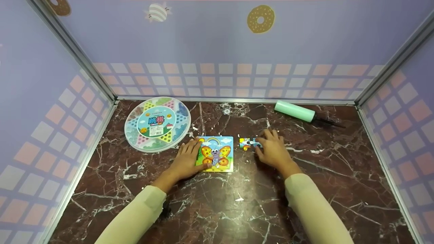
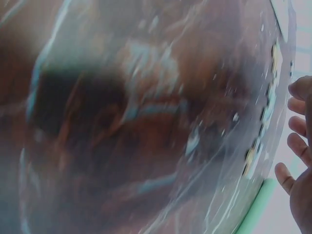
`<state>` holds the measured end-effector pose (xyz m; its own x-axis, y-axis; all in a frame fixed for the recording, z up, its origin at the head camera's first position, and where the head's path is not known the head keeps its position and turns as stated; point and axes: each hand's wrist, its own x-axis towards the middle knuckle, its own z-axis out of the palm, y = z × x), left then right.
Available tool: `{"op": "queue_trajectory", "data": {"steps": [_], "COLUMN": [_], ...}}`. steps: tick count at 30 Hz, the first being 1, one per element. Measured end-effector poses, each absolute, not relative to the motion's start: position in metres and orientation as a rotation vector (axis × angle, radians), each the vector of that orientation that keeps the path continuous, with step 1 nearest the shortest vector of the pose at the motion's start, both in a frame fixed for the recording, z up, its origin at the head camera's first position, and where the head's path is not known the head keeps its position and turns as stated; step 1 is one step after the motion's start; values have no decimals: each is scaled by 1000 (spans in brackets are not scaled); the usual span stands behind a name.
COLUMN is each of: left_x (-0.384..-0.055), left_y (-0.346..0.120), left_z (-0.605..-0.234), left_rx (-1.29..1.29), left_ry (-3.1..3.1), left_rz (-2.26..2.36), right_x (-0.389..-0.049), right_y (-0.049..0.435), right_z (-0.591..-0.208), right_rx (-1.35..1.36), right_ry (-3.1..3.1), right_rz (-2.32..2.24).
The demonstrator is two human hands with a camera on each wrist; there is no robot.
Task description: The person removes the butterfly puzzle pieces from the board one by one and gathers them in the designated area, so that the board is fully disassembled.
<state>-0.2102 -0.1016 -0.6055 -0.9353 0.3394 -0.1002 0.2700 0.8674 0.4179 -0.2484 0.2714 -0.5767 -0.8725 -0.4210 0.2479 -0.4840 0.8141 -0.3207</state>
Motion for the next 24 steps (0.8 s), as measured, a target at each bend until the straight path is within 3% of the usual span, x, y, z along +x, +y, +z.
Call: {"op": "queue_trajectory", "data": {"steps": [24], "left_x": [-210], "left_y": [-102], "left_z": [-605], "left_rx": [469], "left_ry": [2894], "left_rz": [611], "right_x": [-240], "right_y": [176], "right_z": [-578], "right_rx": [990], "right_ry": [-2878], "right_rz": [587]}}
